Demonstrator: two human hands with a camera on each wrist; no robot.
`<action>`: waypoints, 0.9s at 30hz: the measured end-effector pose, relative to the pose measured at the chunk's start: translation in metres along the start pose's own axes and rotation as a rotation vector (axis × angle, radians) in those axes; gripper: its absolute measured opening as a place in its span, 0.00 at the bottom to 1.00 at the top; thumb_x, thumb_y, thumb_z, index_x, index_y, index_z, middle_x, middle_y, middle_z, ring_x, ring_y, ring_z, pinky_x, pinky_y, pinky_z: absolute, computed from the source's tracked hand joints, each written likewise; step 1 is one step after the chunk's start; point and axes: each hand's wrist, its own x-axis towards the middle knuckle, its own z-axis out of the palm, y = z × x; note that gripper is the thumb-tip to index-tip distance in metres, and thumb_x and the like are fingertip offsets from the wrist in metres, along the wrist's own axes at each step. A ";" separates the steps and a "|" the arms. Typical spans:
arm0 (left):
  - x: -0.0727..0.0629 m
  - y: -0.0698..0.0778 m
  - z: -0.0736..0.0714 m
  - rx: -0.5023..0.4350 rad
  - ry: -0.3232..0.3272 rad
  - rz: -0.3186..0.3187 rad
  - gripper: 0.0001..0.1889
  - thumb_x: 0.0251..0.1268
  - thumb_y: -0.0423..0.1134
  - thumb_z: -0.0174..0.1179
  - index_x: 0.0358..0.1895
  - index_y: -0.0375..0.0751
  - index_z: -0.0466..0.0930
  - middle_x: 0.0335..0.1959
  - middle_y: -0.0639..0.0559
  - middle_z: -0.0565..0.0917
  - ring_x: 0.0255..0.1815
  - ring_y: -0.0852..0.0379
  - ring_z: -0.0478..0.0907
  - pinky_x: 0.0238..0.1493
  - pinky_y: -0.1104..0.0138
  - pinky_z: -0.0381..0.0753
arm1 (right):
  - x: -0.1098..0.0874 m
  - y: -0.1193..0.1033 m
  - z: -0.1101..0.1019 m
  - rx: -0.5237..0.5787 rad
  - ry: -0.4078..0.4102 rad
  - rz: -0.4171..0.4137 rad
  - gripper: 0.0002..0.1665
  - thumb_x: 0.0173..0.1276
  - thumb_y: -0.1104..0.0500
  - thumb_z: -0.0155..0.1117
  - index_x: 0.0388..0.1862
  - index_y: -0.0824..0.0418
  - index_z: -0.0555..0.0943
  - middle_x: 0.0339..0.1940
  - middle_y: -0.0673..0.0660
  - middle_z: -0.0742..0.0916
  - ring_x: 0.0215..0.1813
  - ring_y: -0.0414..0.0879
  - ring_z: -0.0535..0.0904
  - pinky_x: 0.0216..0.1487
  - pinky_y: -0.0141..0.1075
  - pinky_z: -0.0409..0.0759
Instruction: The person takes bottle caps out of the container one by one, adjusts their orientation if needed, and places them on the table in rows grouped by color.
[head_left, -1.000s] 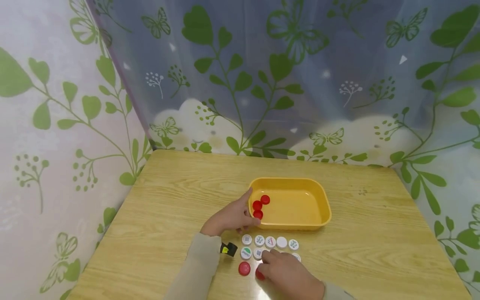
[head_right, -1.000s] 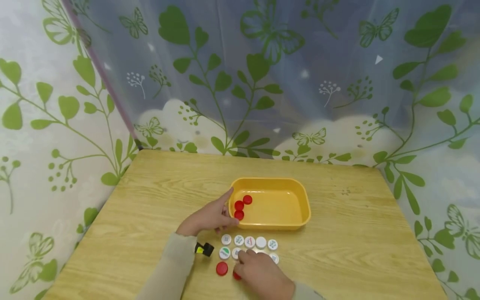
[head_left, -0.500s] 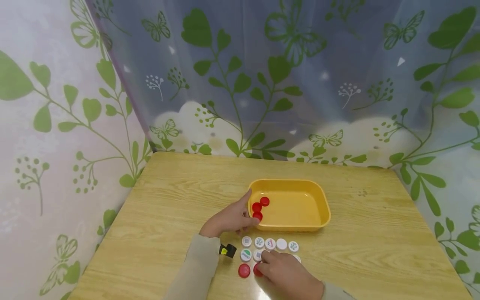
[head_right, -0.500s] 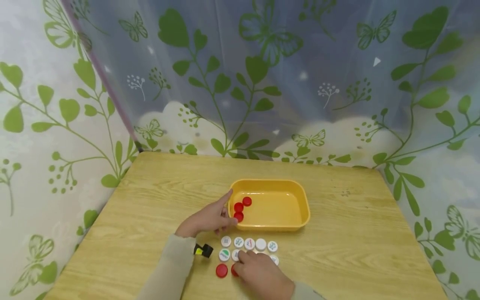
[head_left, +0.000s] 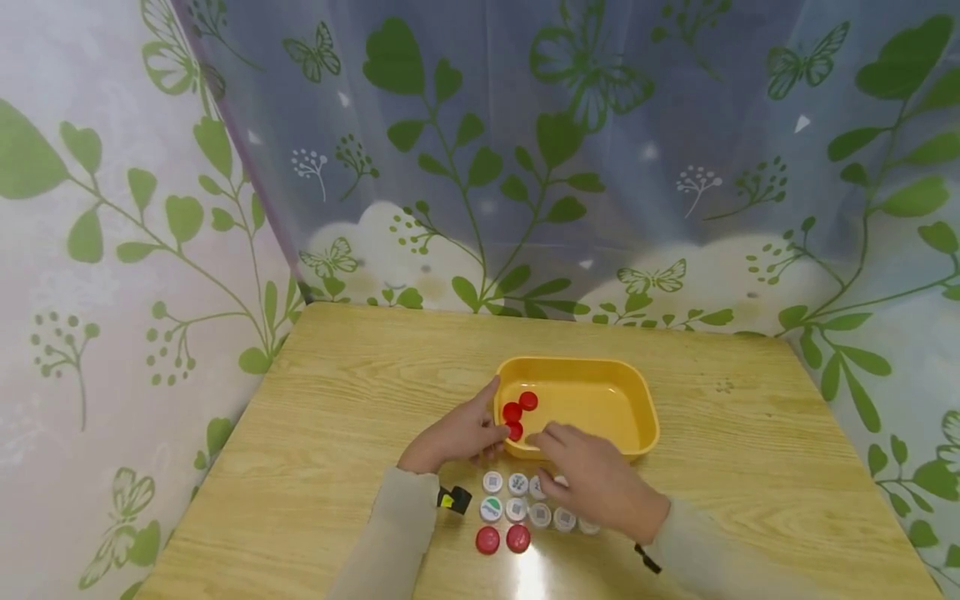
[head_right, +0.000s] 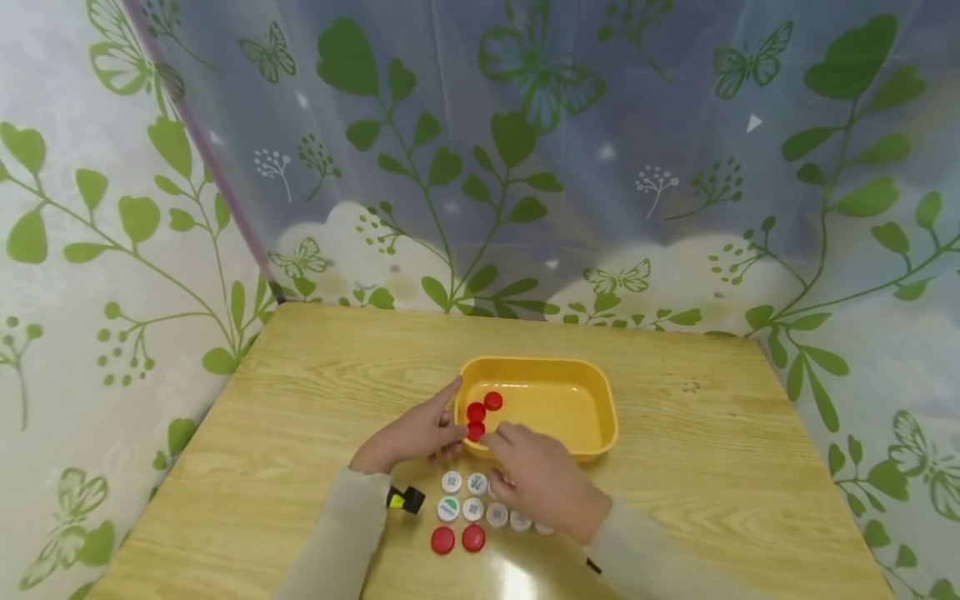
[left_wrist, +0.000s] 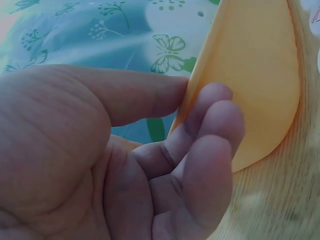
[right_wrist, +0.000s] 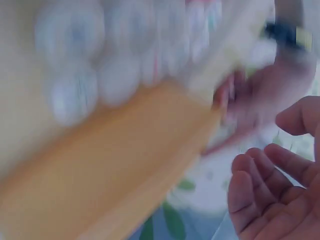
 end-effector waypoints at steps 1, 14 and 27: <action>0.000 0.000 -0.001 -0.001 0.000 -0.006 0.44 0.77 0.38 0.59 0.86 0.51 0.40 0.30 0.39 0.85 0.26 0.46 0.81 0.26 0.62 0.83 | 0.008 0.009 -0.006 -0.009 0.015 0.015 0.21 0.65 0.57 0.73 0.55 0.60 0.82 0.41 0.50 0.82 0.35 0.39 0.75 0.35 0.31 0.80; -0.001 0.001 -0.004 -0.017 -0.034 -0.071 0.47 0.75 0.40 0.64 0.86 0.55 0.41 0.30 0.40 0.86 0.27 0.47 0.79 0.31 0.63 0.81 | 0.090 0.092 0.013 -0.133 -0.400 -0.023 0.15 0.63 0.59 0.77 0.45 0.60 0.82 0.32 0.51 0.83 0.33 0.47 0.78 0.39 0.43 0.82; -0.006 -0.004 -0.007 0.026 -0.016 -0.063 0.48 0.74 0.41 0.64 0.86 0.55 0.41 0.28 0.45 0.85 0.26 0.48 0.80 0.32 0.61 0.83 | 0.140 0.077 0.059 -0.243 -0.518 0.061 0.09 0.68 0.61 0.71 0.26 0.57 0.86 0.21 0.50 0.82 0.24 0.46 0.74 0.35 0.39 0.83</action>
